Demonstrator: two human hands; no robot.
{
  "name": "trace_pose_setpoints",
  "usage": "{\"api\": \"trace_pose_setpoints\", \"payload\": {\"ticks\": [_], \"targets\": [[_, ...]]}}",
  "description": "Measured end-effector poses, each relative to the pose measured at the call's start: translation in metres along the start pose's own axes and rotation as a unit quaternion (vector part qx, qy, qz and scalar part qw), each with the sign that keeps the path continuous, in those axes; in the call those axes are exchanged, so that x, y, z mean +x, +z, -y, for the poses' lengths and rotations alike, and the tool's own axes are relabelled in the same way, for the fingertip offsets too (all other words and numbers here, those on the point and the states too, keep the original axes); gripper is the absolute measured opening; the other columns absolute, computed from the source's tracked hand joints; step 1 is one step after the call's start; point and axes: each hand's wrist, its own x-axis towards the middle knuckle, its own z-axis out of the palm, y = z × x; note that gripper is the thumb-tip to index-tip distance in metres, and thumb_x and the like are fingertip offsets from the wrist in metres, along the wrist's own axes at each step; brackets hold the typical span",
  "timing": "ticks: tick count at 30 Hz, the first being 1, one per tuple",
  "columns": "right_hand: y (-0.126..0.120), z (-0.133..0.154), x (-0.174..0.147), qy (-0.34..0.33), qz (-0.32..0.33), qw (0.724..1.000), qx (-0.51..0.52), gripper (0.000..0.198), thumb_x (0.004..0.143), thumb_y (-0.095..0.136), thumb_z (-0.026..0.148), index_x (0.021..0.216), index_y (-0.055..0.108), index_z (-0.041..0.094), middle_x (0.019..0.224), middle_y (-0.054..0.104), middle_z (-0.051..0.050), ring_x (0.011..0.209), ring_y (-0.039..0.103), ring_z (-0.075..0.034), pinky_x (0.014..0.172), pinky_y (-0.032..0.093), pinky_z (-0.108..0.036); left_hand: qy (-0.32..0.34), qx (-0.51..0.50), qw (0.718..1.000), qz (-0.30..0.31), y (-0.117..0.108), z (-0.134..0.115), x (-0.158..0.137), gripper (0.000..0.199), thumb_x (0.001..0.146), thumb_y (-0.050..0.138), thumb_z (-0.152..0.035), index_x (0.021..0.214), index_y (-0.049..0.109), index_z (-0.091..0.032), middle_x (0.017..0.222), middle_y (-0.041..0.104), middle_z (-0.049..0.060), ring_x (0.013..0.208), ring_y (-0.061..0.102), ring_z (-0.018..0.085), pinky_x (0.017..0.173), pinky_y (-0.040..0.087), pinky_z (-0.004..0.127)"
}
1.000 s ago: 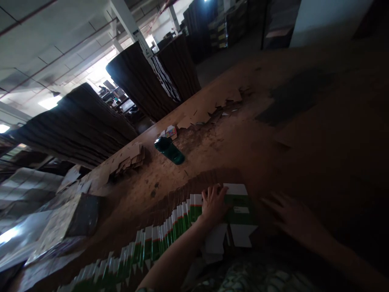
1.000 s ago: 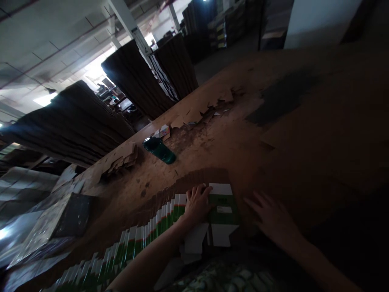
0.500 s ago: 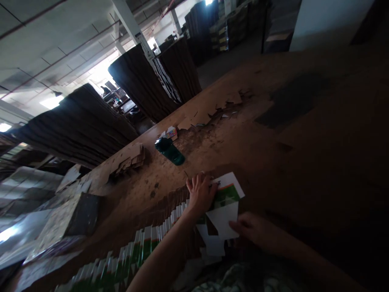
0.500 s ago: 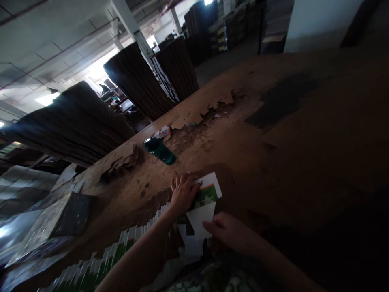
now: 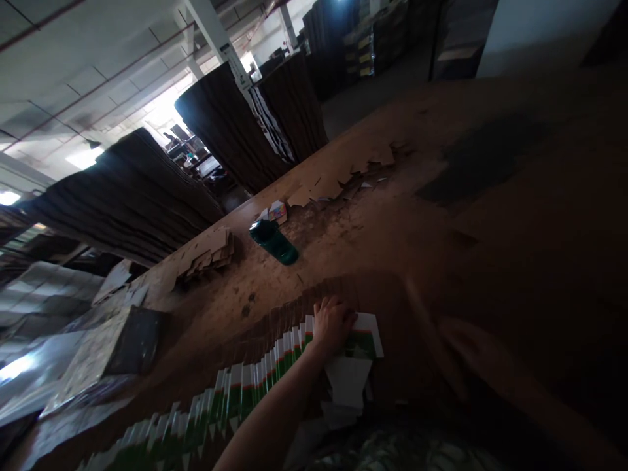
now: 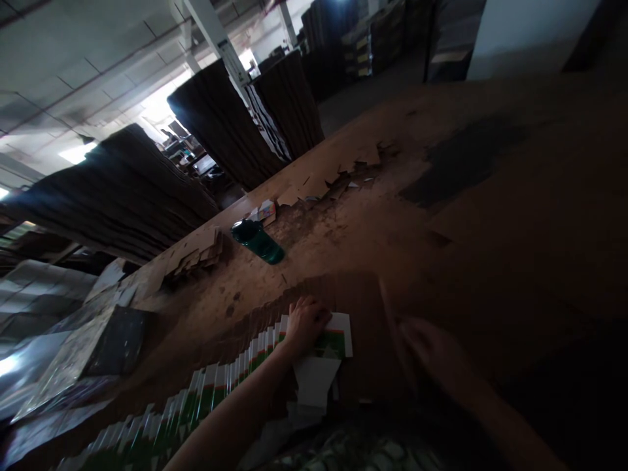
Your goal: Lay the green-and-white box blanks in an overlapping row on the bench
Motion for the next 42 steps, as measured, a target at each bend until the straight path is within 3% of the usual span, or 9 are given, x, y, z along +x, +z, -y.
{"api": "trace_pose_setpoints", "payload": {"ticks": [5, 8, 11, 15, 21, 25, 31, 38, 42], "targets": [[0.097, 0.019, -0.016, -0.079, 0.005, 0.996, -0.051, 0.057, 0.089, 0.038, 0.055, 0.138, 0.049, 0.027, 0.153, 0.032, -0.012, 0.141, 0.018, -0.039, 0.105, 0.031, -0.062, 0.000, 0.006, 1.000, 0.001, 0.002, -0.001, -0.003, 0.016, 0.089, 0.054, -0.032, 0.095, 0.069, -0.031, 0.107, 0.061, 0.000, 0.106, 0.050, 0.022, 0.089, 0.036, 0.038], [0.121, 0.012, -0.024, -0.091, -0.023, 0.993, -0.073, 0.056, 0.092, 0.035, 0.051, 0.142, 0.042, 0.028, 0.156, 0.023, -0.012, 0.143, 0.002, -0.039, 0.105, 0.028, -0.064, -0.008, 0.012, 1.000, 0.001, 0.003, -0.002, -0.002, 0.016, 0.089, 0.054, -0.031, 0.095, 0.068, -0.030, 0.105, 0.061, 0.001, 0.105, 0.050, 0.022, 0.088, 0.036, 0.038], [0.122, 0.002, -0.026, -0.116, -0.028, 0.990, -0.079, 0.055, 0.092, 0.035, 0.050, 0.141, 0.044, 0.027, 0.156, 0.023, -0.014, 0.143, 0.002, -0.041, 0.104, 0.029, -0.064, -0.021, 0.019, 1.000, 0.007, 0.004, -0.002, 0.000, 0.016, 0.089, 0.053, -0.030, 0.093, 0.068, -0.028, 0.104, 0.062, 0.001, 0.105, 0.049, 0.022, 0.088, 0.036, 0.038], [0.117, -0.004, -0.026, -0.155, -0.016, 0.985, -0.074, 0.051, 0.089, 0.043, 0.050, 0.133, 0.053, 0.028, 0.150, 0.036, -0.013, 0.140, 0.020, -0.041, 0.101, 0.034, -0.061, -0.024, 0.032, 0.999, 0.019, 0.005, -0.001, 0.002, 0.016, 0.089, 0.052, -0.031, 0.094, 0.067, -0.027, 0.106, 0.061, 0.002, 0.106, 0.049, 0.022, 0.088, 0.035, 0.038], [0.121, 0.026, -0.027, -0.129, -0.069, 0.985, -0.094, 0.055, 0.077, 0.059, 0.053, 0.119, 0.058, 0.017, 0.137, 0.050, -0.022, 0.129, 0.041, -0.041, 0.097, 0.040, -0.056, -0.008, 0.046, 0.999, 0.024, 0.005, 0.001, 0.001, 0.016, 0.090, 0.053, -0.031, 0.097, 0.066, -0.028, 0.106, 0.060, 0.002, 0.107, 0.048, 0.023, 0.089, 0.034, 0.039], [0.126, 0.041, -0.027, -0.085, -0.072, 0.987, -0.113, 0.064, 0.066, 0.071, 0.052, 0.116, 0.056, 0.015, 0.135, 0.050, -0.025, 0.126, 0.044, -0.043, 0.094, 0.042, -0.055, 0.002, 0.037, 0.999, 0.016, 0.005, 0.001, 0.000, 0.014, 0.090, 0.053, -0.030, 0.096, 0.065, -0.028, 0.106, 0.060, 0.001, 0.106, 0.048, 0.022, 0.089, 0.034, 0.040], [0.129, 0.034, -0.029, -0.102, -0.082, 0.988, -0.086, 0.064, 0.068, 0.069, 0.050, 0.119, 0.054, 0.016, 0.137, 0.049, -0.023, 0.127, 0.045, -0.041, 0.095, 0.042, -0.055, 0.005, 0.043, 0.999, 0.007, 0.004, -0.001, -0.002, 0.014, 0.090, 0.052, -0.029, 0.097, 0.064, -0.027, 0.106, 0.060, 0.002, 0.104, 0.049, 0.023, 0.088, 0.035, 0.041], [0.115, 0.023, -0.026, -0.098, -0.015, 0.994, 0.035, 0.055, 0.076, 0.061, 0.053, 0.121, 0.059, 0.020, 0.139, 0.050, -0.019, 0.131, 0.042, -0.037, 0.100, 0.041, -0.055, 0.036, 0.092, 0.995, 0.010, 0.014, -0.018, -0.008, 0.045, 0.080, 0.063, -0.052, 0.109, 0.058, -0.018, 0.114, 0.057, 0.009, 0.110, 0.046, 0.030, 0.097, 0.033, 0.049], [0.094, 0.018, -0.019, 0.018, -0.017, 0.987, 0.160, 0.055, 0.077, 0.053, 0.061, 0.112, 0.065, 0.021, 0.137, 0.053, -0.015, 0.127, 0.047, -0.034, 0.104, 0.038, -0.053, 0.031, 0.092, 0.995, 0.031, 0.019, -0.026, -0.006, 0.043, 0.079, 0.065, -0.046, 0.109, 0.055, -0.017, 0.117, 0.057, 0.011, 0.114, 0.046, 0.030, 0.101, 0.030, 0.050]]}}
